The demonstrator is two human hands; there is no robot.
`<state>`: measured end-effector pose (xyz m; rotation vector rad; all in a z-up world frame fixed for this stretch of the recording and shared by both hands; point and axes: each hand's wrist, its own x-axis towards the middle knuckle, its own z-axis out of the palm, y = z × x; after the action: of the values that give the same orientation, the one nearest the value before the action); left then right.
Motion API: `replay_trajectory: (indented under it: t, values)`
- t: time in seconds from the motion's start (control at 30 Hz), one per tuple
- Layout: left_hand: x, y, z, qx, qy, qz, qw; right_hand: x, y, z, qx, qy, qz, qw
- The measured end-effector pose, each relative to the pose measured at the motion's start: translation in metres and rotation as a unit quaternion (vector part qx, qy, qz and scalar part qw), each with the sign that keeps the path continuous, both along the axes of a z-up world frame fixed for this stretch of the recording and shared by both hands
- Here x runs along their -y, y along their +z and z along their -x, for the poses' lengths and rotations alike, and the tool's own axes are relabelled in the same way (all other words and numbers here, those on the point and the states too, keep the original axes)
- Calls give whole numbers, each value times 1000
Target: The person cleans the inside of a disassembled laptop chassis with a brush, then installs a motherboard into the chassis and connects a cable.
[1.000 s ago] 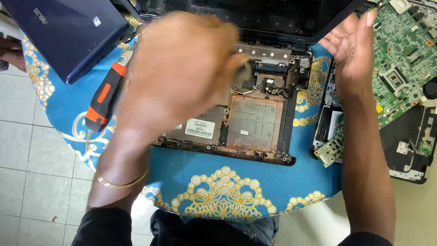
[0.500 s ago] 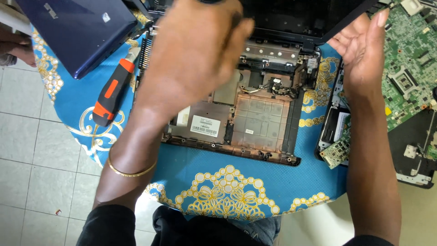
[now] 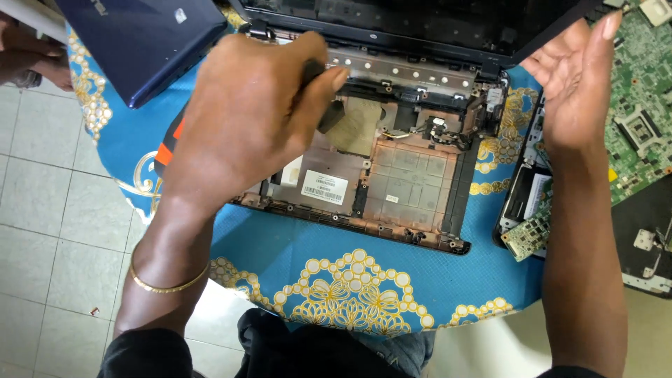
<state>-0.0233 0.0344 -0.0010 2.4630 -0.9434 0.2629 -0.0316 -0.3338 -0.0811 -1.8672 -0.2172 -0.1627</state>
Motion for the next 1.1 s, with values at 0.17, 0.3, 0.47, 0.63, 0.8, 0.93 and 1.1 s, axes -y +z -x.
replay_trajectory:
  t: [0.17, 0.3, 0.47, 0.63, 0.8, 0.93, 1.1]
  values:
    - [-28, 3, 14, 60, 104, 2, 993, 7, -8, -1, 21, 41, -17, 999]
    - [-46, -8, 19, -58, -8, 61, 996, 9, -10, -2, -56, -37, -25, 997]
    - [-77, 13, 37, -1, 135, -28, 990, 10, -11, 1, -52, -36, -3, 998]
    - [-82, 2, 36, -55, 87, -7, 995, -2, 1, 4, -49, -45, 25, 997]
    - [-87, 16, 56, 4, 119, 29, 992, 7, -11, 3, -66, -62, 9, 996]
    - [-95, 2, 50, -30, 142, -32, 989, 19, -23, -3, 0, -11, 2, 1000]
    - [-90, -23, 29, 102, 164, 98, 976, 10, -13, -1, -49, -41, 5, 998]
